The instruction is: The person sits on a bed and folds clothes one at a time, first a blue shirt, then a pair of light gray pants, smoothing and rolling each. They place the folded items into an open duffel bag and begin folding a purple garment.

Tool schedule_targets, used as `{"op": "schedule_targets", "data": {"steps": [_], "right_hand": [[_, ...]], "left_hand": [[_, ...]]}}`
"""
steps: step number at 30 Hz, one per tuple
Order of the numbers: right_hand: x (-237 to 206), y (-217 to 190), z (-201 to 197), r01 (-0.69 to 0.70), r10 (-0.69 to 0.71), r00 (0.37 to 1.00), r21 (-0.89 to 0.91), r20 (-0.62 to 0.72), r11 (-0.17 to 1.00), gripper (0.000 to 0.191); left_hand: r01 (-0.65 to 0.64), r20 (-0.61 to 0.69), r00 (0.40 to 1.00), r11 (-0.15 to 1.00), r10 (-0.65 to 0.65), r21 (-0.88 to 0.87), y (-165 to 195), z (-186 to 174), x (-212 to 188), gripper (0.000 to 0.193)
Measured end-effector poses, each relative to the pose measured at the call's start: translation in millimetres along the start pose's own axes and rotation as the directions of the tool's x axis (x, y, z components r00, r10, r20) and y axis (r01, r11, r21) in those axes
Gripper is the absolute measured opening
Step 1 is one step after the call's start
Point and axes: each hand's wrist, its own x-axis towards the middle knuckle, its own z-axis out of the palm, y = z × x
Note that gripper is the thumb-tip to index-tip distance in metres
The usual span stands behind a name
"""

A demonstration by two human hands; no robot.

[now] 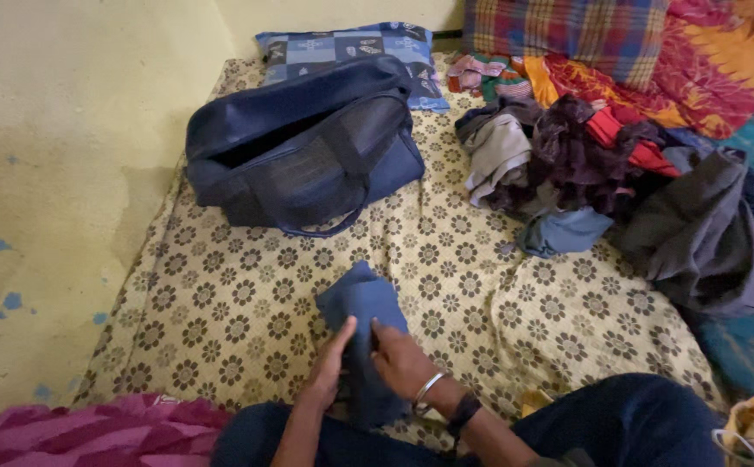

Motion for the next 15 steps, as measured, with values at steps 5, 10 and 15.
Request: {"op": "schedule_targets", "data": {"steps": [5,10,15], "right_hand": [[-10,-33,-7,-0.104,0.116,0.993,-0.273,0.029,0.956,0.061],[-8,-33,-9,-0.092,0.101,0.995,-0.525,-0.01,0.846,0.064],[-9,-9,-5,-0.3,0.404,0.906,-0.486,0.123,0.821,0.096]], "left_hand": [[-0.213,0.048,0.976,0.977,0.212,0.005,-6,12,-3,0.054],[-0.051,0.038,0.997,0.913,0.072,-0.406,-40,25,18,0.053],[0.214,0.126,0.976,0.884,-0.176,-0.415,-65,29,27,0.055]]}}
